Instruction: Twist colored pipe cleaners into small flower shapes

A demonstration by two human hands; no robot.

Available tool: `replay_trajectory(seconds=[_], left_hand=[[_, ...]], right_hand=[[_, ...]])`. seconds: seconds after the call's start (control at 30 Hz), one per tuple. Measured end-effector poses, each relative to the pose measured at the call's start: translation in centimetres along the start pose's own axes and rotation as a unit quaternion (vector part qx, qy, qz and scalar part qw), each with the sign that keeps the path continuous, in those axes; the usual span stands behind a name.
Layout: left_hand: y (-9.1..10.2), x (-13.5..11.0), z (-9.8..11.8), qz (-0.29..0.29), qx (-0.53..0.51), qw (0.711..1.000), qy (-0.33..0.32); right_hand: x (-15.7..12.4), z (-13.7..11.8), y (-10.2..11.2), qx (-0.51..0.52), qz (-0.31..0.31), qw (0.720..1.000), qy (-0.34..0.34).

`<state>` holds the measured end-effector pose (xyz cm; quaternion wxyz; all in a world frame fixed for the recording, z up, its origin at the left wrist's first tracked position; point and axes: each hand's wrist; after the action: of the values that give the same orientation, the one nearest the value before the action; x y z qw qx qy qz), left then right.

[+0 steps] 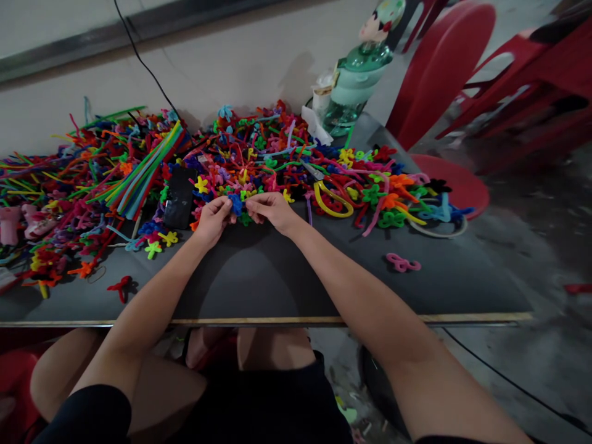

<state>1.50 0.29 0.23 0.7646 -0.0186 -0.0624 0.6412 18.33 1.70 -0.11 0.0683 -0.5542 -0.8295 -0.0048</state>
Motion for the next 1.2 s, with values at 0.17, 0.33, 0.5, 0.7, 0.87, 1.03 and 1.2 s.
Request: replay_trajectory(seconds=[0.17,0.33,0.5,0.7,0.87,1.03,1.2], left_hand=[[-0.2,-0.3,0.3,-0.044,-0.073,0.995,0.042],[0.3,-0.2,1.2,-0.088,-0.081,0.987,0.109],[1.4,-0.2,2.9,-0.196,-0.02,0.969,0.147],[0.1,-1.3,3.9,-0.332,-0.062,0.911,0.236],[-1.8,-2.0,3.5,-0.3,-0.181,0.891,0.288],[-2.6,-2.4,3.0,-0.242,-0.219,0.898,0.295],[-2.9,-2.6,3.1,-0.225,-0.202,0.899,0.316]], right_hand=[[0.1,0.0,0.1,0.013,-0.038,0.999,-0.01],[0.2,0.0,0.3,-0.018,-0.063,0.998,-0.01],[0.1,-0.2,0.8,-0.07,-0.14,0.987,-0.025],[0.3,-0.5,0.9,-0.097,-0.188,0.977,-0.028],[0.5,-0.1,1.1,-0.086,-0.176,0.98,-0.036],[0.5,0.1,1.4,-0.105,-0.163,0.981,-0.02],[0.3,-0.2,1.4,-0.128,-0.16,0.979,-0.003]])
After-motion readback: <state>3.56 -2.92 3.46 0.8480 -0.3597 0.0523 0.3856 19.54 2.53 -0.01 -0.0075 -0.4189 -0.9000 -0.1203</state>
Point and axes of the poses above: each hand's wrist, its own x-axis towards the middle knuckle, its own y-axis out of the back of the hand, z = x × y, and after that the axes turned 5 degrees about -x, right-handed
